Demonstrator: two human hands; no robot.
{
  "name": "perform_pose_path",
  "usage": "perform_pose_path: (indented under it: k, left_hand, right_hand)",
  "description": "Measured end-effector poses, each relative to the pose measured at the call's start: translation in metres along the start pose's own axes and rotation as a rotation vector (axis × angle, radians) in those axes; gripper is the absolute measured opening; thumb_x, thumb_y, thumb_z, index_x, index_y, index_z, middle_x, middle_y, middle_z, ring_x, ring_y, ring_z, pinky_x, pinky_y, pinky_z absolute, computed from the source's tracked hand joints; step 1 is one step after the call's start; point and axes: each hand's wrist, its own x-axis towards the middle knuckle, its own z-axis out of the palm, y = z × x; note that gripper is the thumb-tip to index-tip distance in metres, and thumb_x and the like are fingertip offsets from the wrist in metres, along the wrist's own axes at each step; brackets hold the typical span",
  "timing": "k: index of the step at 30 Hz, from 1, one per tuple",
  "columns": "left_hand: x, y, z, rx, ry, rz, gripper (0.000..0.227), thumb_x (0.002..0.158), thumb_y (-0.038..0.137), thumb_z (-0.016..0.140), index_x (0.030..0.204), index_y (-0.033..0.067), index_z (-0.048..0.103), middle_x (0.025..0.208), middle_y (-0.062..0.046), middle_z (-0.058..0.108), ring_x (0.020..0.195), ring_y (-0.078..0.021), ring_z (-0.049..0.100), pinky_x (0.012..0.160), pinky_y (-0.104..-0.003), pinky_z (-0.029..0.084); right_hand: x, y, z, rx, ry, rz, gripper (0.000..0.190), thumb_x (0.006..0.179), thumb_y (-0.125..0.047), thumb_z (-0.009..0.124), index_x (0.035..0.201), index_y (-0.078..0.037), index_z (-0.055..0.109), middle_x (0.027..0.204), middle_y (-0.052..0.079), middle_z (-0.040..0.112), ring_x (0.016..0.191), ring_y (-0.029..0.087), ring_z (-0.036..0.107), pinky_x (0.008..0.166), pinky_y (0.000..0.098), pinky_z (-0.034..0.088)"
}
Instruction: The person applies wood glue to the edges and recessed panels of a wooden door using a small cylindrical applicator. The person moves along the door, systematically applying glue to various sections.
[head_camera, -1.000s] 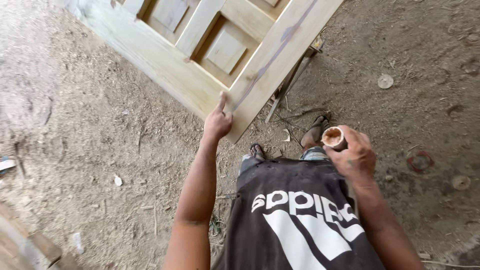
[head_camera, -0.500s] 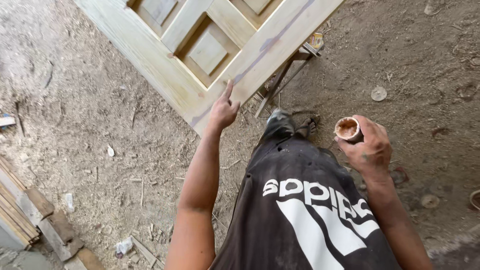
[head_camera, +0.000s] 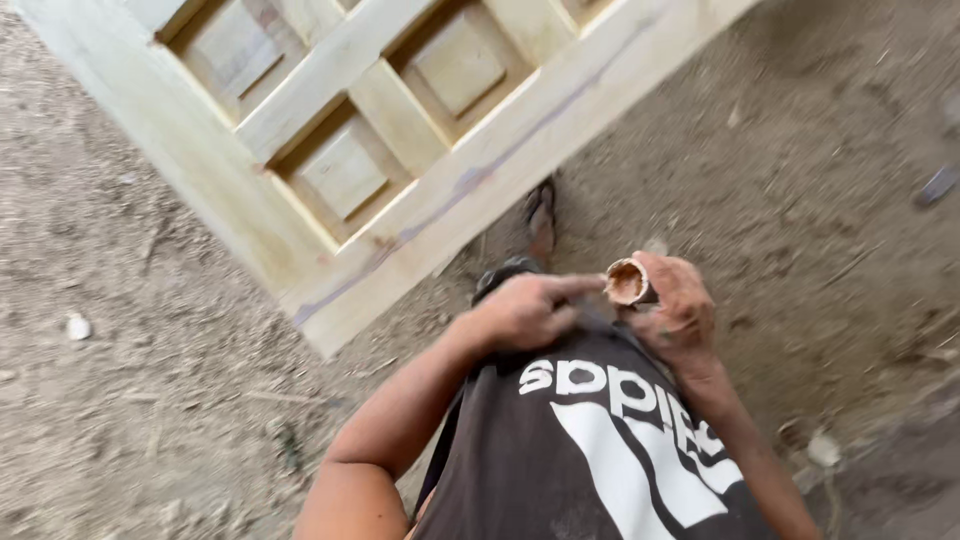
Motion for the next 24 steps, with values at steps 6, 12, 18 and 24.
perform_pose_path:
  k: [6, 12, 18, 24]
  left_hand:
    - [0.100, -0.010, -0.020, -0.231, 0.015, 0.160, 0.066, 0.090, 0.021, 0.060, 0.154, 0.0152, 0.042, 0.122, -0.022, 0.071, 0.097, -0.0359, 0.073, 0.092, -0.045, 0.056]
    - [0.150, -0.033, -0.055, -0.281, -0.088, -0.065, 0.068, 0.088, 0.022, 0.062, 0.153, 0.0138, 0.045, 0.103, -0.024, 0.073, 0.096, -0.0349, 0.071, 0.089, -0.042, 0.054]
    - [0.168, -0.046, -0.066, -0.612, 0.064, 0.050, 0.061, 0.092, 0.015, 0.064, 0.149, 0.0037, 0.048, 0.120, -0.013, 0.068, 0.105, -0.0244, 0.066, 0.093, -0.036, 0.053]
    - [0.174, -0.034, -0.071, -0.754, 0.255, 0.108, 0.048, 0.100, 0.015, 0.062, 0.147, 0.0057, 0.055, 0.125, -0.013, 0.069, 0.108, -0.0252, 0.065, 0.098, -0.037, 0.054]
  right_hand:
    - [0.113, 0.027, -0.021, -0.145, -0.082, -0.109, 0.053, 0.082, -0.021, 0.080, 0.131, -0.008, 0.065, 0.126, 0.012, 0.071, 0.120, 0.035, 0.065, 0.099, 0.0478, 0.056]
    - [0.187, 0.038, -0.021, -0.235, -0.159, -0.143, 0.057, 0.078, -0.027, 0.082, 0.129, -0.007, 0.065, 0.124, 0.013, 0.068, 0.116, 0.035, 0.063, 0.094, 0.0481, 0.054]
    - [0.235, 0.047, -0.020, -0.186, -0.221, -0.229, 0.053, 0.076, -0.022, 0.082, 0.125, -0.010, 0.067, 0.123, 0.010, 0.071, 0.116, 0.034, 0.064, 0.096, 0.0469, 0.053]
    - [0.275, 0.075, -0.017, -0.014, -0.289, -0.369, 0.051, 0.080, -0.017, 0.084, 0.127, -0.007, 0.065, 0.125, 0.013, 0.069, 0.119, 0.035, 0.063, 0.103, 0.0460, 0.053]
